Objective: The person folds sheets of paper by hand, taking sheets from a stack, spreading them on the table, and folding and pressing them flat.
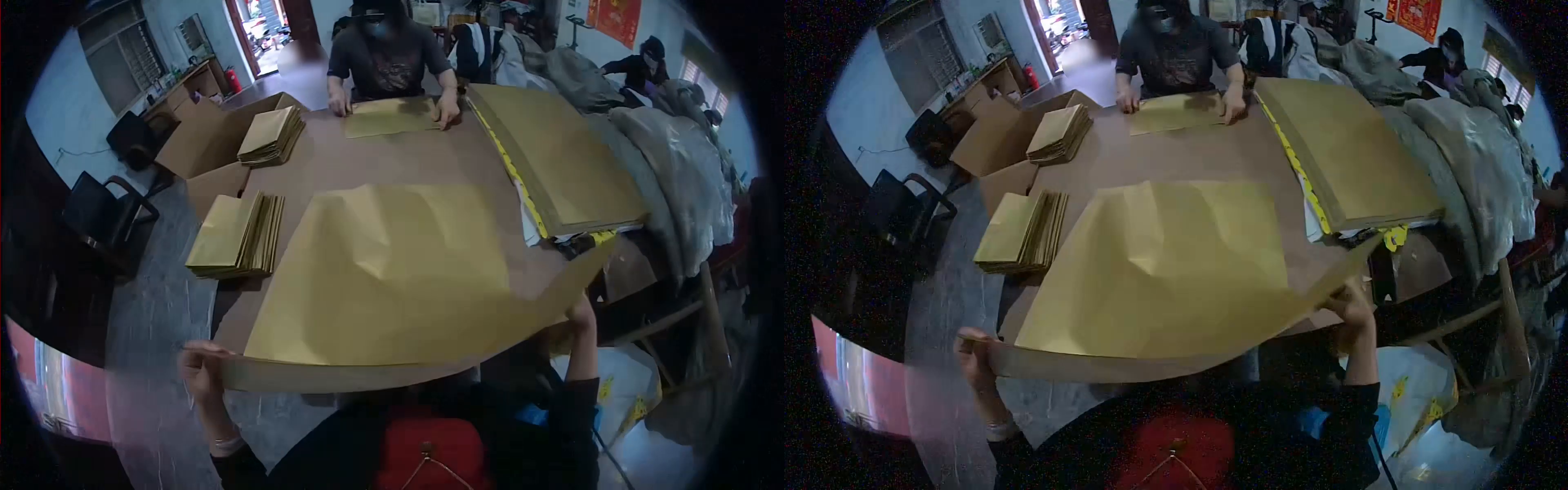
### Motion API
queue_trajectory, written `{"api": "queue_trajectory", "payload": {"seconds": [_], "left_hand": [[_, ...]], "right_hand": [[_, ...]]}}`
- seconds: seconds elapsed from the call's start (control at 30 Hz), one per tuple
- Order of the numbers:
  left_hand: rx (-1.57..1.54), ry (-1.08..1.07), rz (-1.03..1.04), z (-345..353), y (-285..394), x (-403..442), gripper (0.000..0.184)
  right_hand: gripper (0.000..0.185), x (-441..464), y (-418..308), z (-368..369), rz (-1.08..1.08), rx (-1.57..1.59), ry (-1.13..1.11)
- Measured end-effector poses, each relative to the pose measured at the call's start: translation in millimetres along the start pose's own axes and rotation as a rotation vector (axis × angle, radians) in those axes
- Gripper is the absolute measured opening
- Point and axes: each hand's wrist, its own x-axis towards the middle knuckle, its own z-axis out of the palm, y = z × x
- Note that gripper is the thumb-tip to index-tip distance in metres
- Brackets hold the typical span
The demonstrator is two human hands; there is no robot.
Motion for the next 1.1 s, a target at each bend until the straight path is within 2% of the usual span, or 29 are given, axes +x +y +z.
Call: {"api": "queue_trajectory", "payload": {"seconds": [0.03,0.07,0.1,0.13,0.17,0.23,0.27,0.3,0.33,0.37,0.4,0.43,0.5,0.57,0.63,0.7,0.77,0.8,0.87,0.9,0.93,0.97,1.0,1.03,1.07,1.1], "left_hand": [[0.035,0.017,0.063,-17.4,11.7,6.9,0.019],[0.238,0.153,0.058,-53.2,8.2,17.4,0.027],[0.438,0.286,0.053,-82.9,4.5,30.1,0.035],[0.444,0.293,0.056,-31.4,34.4,49.1,0.035],[-0.040,0.354,-0.054,-23.8,61.8,59.9,0.038],[-1.020,0.424,-0.255,-100.2,112.4,71.7,0.046],[-1.518,0.424,-0.347,-119.1,158.5,120.1,0.049],[-2.019,0.394,-0.438,-108.8,160.5,123.4,0.053],[-2.026,0.386,-0.428,-145.6,143.7,231.9,0.053],[-1.711,0.314,-0.437,-154.4,132.0,315.4,0.050],[-1.396,0.245,-0.440,-166.8,111.5,355.0,0.048],[-1.084,0.177,-0.434,-154.7,90.5,359.7,0.045],[-0.455,0.041,-0.402,-77.9,54.3,359.9,0.042],[0.174,-0.095,-0.338,6.2,18.2,340.5,0.040],[0.157,-0.216,-0.339,11.6,-60.3,365.6,0.043],[0.137,-0.184,-0.352,28.6,-120.9,365.4,0.048],[0.146,-0.161,-0.539,29.2,-181.1,360.8,0.051],[-0.058,-0.200,-0.648,43.9,-174.8,336.5,0.055],[-0.269,-0.184,-0.502,62.0,-194.7,296.7,0.060],[-0.446,-0.276,-0.655,73.9,-169.3,275.2,0.062],[-0.448,-0.269,-0.675,75.3,-176.0,257.9,0.062],[-0.316,-0.321,-0.663,72.3,-188.6,239.3,0.062],[-0.181,-0.375,-0.647,73.6,-193.9,221.7,0.064],[-0.131,-0.323,-0.810,70.8,-195.2,203.3,0.066],[-0.078,-0.269,-0.969,70.0,-192.1,191.4,0.070],[-0.002,-0.317,-1.085,69.9,-190.6,185.7,0.080]], "right_hand": [[0.037,6.1,-23.3,-1.3,0.059,-0.097,-0.022],[0.038,13.8,-48.1,-0.9,0.117,-0.196,-0.042],[0.040,20.6,-69.9,8.9,-0.026,-0.086,-0.005],[0.042,28.7,-94.1,18.3,-0.170,0.023,0.033],[0.039,34.6,-124.0,17.9,-0.206,0.087,0.056],[0.036,45.3,-188.3,17.9,-0.272,0.191,0.173],[0.035,55.0,-211.6,21.1,-0.305,0.230,0.268],[0.035,71.7,-220.9,22.6,-0.319,0.225,0.263],[0.035,88.7,-229.2,22.8,-0.281,0.239,0.218],[0.035,104.5,-234.5,22.8,-0.237,0.254,0.176],[0.034,119.8,-238.1,21.9,-0.189,0.269,0.136],[0.034,136.3,-240.9,20.2,-0.141,0.281,0.096],[0.033,168.1,-239.2,21.6,-0.042,0.311,0.020],[0.035,210.6,-204.0,25.6,-0.050,0.039,0.123],[0.039,250.2,-138.6,12.5,-0.096,0.029,0.096],[0.041,270.1,-79.8,-6.4,-0.012,-0.064,0.047],[0.043,264.0,-57.6,9.0,0.032,-0.510,0.242],[0.043,263.4,-44.8,8.3,0.039,-0.514,0.238],[0.046,268.1,-14.5,11.3,0.238,-0.387,0.170],[0.046,279.9,14.7,11.4,0.256,-0.390,0.161],[0.046,291.2,50.2,-4.1,0.228,-0.412,0.138],[0.047,294.0,74.0,-9.9,0.203,-0.434,0.112],[0.045,284.7,63.8,-0.9,0.271,-0.273,0.073],[0.045,282.6,74.1,2.0,0.287,-0.271,0.064],[0.047,282.7,85.8,6.0,0.333,-0.112,0.056],[0.050,281.2,96.9,9.1,0.377,0.049,0.049]]}}
